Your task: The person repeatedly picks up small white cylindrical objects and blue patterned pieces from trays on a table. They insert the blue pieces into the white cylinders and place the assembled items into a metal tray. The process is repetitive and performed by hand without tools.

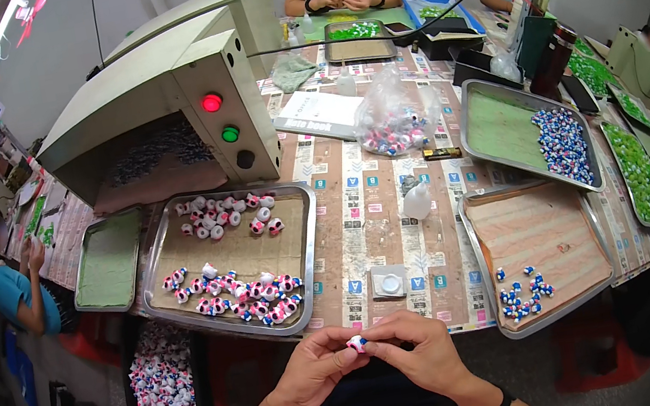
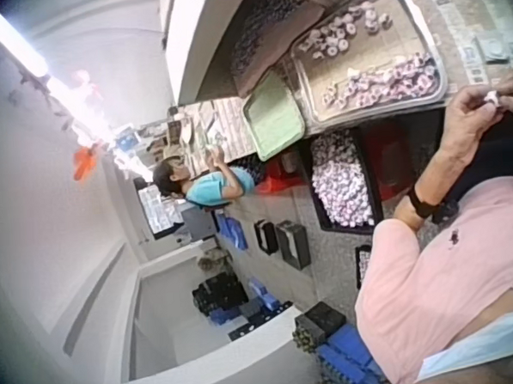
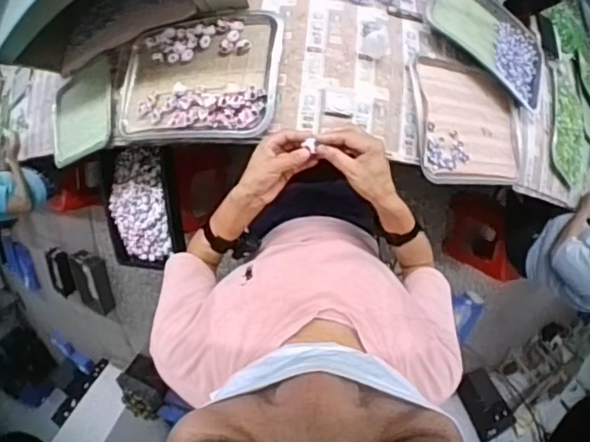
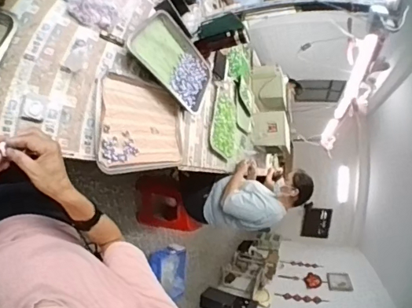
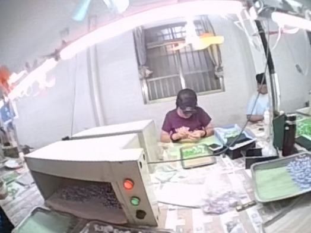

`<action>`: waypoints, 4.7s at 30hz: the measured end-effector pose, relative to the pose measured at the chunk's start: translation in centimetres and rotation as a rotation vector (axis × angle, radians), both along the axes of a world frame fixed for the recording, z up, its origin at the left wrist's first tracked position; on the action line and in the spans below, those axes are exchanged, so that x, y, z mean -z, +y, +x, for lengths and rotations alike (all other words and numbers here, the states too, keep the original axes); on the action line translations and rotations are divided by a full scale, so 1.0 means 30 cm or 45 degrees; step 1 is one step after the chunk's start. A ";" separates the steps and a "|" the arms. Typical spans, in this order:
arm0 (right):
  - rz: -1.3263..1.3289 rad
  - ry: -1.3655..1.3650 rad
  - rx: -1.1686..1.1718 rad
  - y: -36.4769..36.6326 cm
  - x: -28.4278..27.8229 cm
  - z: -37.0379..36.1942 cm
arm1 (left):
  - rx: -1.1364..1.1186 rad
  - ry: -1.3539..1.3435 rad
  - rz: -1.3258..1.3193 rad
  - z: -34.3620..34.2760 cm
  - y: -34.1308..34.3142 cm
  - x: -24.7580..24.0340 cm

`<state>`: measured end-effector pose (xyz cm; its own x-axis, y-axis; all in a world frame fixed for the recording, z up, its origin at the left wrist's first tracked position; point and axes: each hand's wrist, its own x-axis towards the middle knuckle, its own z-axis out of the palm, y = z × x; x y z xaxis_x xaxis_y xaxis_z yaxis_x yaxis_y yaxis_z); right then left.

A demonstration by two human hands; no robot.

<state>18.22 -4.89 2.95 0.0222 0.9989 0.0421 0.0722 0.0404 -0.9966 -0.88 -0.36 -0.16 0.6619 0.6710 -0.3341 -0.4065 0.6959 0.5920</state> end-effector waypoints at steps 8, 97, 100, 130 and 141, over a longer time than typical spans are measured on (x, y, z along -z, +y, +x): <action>0.077 -0.134 0.130 -0.004 -0.033 0.043 | -0.500 1.296 1.697 -0.080 0.215 -0.091; 0.158 -0.685 0.254 0.163 0.038 0.108 | 0.076 0.127 0.142 -0.045 0.065 -0.112; 0.236 -0.902 0.224 0.173 0.046 0.100 | 0.093 0.118 0.080 -0.033 0.044 -0.096; -0.102 0.186 0.188 -0.024 -0.037 -0.011 | -0.018 0.061 0.013 0.031 -0.010 -0.035; -0.028 0.029 0.069 -0.019 -0.009 0.010 | -0.008 0.100 0.040 0.012 -0.013 -0.007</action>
